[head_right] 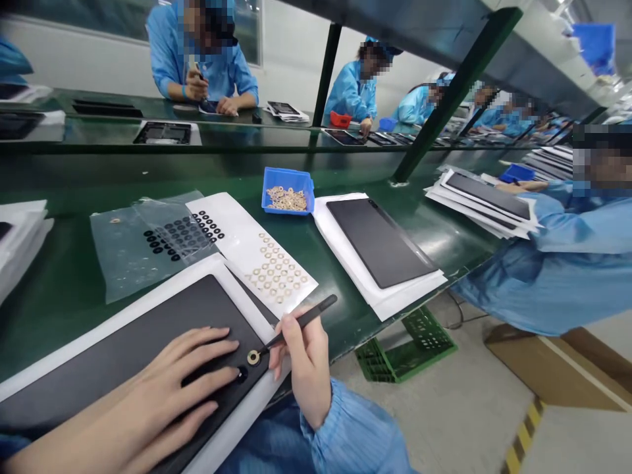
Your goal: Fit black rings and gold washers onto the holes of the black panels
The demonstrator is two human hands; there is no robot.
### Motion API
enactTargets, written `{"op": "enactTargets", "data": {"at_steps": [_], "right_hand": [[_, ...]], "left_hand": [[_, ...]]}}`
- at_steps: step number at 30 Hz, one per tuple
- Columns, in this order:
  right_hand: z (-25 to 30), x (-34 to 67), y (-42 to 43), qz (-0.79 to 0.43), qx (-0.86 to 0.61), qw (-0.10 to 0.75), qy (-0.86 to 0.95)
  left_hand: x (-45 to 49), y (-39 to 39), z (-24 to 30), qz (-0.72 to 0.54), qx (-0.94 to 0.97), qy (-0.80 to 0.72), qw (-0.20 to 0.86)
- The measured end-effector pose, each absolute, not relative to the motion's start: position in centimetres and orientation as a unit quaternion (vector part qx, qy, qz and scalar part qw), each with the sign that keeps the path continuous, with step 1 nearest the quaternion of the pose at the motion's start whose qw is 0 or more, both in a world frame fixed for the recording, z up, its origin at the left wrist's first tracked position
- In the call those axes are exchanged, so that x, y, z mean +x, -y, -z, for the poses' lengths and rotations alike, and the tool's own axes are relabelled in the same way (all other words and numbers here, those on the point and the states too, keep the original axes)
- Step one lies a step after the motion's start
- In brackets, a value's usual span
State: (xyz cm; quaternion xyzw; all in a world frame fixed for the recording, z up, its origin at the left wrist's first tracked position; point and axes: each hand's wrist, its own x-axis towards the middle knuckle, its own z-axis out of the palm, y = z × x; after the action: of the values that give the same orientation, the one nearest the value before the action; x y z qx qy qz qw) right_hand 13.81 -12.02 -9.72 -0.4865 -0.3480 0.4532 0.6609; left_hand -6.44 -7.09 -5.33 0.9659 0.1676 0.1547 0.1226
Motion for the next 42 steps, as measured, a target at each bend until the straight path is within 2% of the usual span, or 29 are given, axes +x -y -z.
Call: {"op": "enactTargets", "data": {"at_steps": [9, 42], "right_hand": [[10.01, 14.15, 12.81, -0.427, -0.498, 0.646, 0.39], [9.62, 13.94, 12.73, -0.409, -0.505, 0.647, 0.399]], "left_hand": [[-5.56, 6.93, 4.74, -0.102, 0.98, -0.137, 0.098], [-5.47, 6.93, 5.28, -0.116, 0.976, -0.145, 0.111]]}}
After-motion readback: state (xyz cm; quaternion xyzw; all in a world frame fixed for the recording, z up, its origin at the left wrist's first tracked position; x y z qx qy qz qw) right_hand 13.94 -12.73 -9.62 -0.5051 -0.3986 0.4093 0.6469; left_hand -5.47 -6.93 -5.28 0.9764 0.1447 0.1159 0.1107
